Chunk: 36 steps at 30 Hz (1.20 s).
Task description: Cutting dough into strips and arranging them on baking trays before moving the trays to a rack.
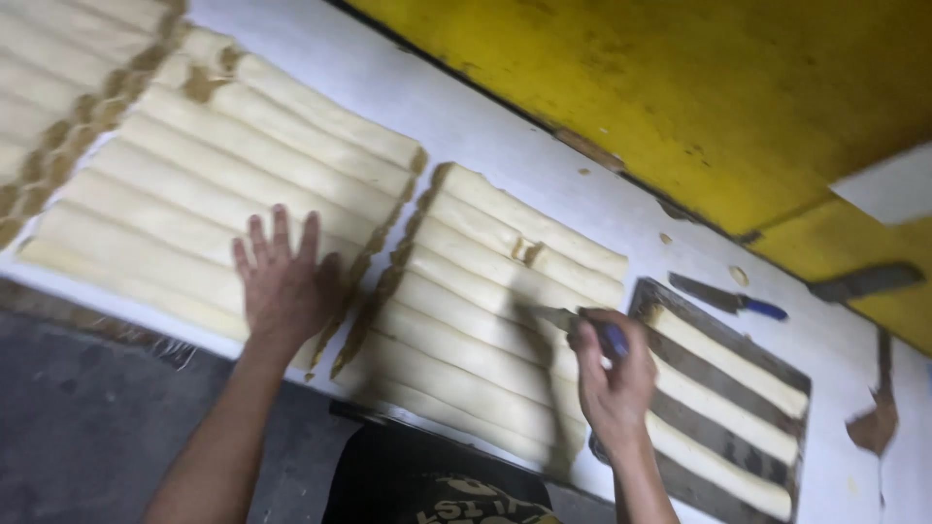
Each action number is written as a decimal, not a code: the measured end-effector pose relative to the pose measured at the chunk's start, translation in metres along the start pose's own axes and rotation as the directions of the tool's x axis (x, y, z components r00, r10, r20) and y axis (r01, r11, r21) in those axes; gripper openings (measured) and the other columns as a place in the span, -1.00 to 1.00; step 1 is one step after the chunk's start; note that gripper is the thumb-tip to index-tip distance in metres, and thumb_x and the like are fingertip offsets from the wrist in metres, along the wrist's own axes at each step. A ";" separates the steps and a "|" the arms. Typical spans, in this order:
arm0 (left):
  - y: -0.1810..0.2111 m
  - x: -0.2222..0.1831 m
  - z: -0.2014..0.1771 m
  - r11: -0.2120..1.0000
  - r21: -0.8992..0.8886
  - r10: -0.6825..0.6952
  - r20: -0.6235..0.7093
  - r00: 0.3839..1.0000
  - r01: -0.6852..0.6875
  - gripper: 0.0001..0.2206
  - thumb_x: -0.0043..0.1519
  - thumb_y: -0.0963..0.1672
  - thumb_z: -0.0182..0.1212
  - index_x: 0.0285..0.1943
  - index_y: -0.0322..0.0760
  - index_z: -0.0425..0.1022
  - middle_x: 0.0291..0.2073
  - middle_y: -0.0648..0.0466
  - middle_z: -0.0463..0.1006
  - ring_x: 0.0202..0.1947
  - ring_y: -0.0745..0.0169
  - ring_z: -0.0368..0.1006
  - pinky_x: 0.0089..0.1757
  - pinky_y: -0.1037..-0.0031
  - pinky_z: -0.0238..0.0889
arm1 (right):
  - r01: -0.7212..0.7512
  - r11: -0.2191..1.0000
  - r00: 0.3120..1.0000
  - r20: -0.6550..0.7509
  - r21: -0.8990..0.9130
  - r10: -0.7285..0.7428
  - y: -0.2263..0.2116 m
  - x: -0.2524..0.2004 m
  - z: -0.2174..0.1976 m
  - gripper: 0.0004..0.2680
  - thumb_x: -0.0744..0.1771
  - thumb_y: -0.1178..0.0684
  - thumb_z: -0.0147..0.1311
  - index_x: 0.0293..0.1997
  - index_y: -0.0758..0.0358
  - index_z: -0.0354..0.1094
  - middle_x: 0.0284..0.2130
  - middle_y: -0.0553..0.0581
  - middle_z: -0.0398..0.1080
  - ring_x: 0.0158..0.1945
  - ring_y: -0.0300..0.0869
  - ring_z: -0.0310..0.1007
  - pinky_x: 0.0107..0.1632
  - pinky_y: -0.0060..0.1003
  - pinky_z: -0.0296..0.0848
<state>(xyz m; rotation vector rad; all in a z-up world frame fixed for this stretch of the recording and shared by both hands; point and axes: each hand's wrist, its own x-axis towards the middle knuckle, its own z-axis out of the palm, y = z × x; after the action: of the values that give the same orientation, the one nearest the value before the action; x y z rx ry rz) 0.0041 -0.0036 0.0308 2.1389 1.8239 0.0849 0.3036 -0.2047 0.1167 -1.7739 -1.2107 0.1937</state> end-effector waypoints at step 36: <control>-0.013 0.005 0.029 0.965 -0.083 0.217 -0.281 0.935 -0.249 -0.40 0.31 0.07 -0.16 0.56 -0.15 0.16 0.54 -0.29 0.01 0.49 -0.54 -0.14 0.31 -0.32 -0.31 | -0.051 0.985 0.999 -0.006 -0.167 0.051 -0.046 -0.019 0.021 -0.86 0.36 0.00 0.14 -0.03 0.12 0.37 -0.17 0.09 0.61 -0.22 -0.21 0.66 -0.28 -0.43 0.58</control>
<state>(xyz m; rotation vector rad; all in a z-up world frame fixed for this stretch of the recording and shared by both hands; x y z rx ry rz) 0.0006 -0.0033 -0.0014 2.3419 1.6404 0.5516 0.2521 -0.2044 0.1342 -1.9512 -1.2102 0.1228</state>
